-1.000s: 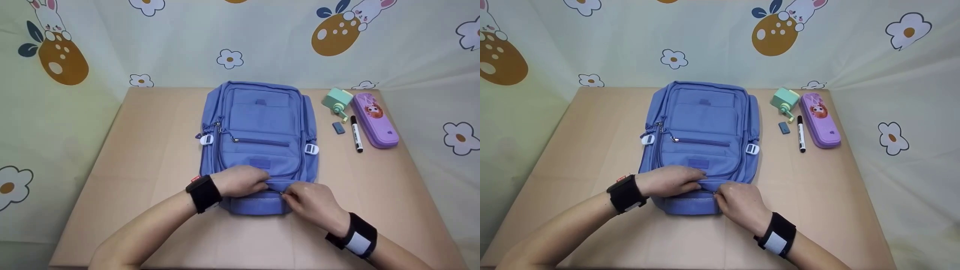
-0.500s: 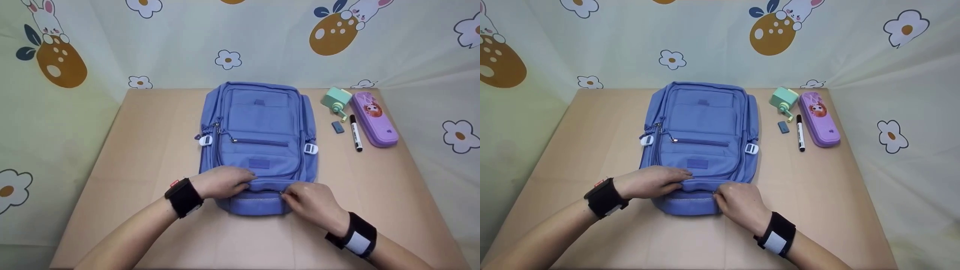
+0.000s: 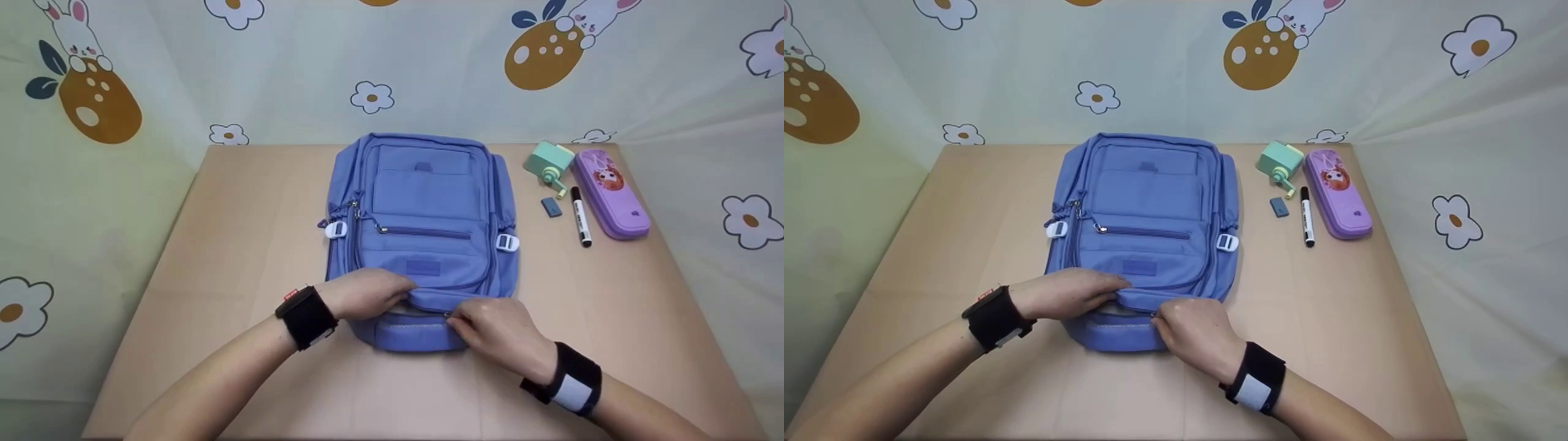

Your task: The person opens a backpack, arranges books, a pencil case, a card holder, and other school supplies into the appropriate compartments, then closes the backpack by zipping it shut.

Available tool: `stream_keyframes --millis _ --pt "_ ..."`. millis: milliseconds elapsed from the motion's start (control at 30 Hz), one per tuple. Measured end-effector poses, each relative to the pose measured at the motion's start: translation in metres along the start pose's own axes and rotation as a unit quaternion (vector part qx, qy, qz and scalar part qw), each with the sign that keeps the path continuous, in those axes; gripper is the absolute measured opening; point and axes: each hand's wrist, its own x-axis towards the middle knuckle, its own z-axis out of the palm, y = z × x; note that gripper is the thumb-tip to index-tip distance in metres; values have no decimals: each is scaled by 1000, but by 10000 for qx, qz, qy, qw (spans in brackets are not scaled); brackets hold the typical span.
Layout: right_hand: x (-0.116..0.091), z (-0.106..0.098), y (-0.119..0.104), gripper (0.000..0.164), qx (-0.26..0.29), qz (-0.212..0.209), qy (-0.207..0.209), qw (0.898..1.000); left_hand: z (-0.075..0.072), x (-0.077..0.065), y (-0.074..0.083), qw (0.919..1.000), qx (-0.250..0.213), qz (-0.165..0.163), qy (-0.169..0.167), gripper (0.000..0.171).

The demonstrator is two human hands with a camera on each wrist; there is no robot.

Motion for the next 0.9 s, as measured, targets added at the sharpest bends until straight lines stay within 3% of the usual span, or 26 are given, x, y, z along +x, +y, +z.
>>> stream_keyframes --millis 533,900 --pt "30 10 -20 30 -182 -600 -130 9979 1 1 1 10000 18 -45 0 20" --pt "27 11 -15 10 -132 -481 -39 9987 1 0 1 10000 -40 -67 24 21"
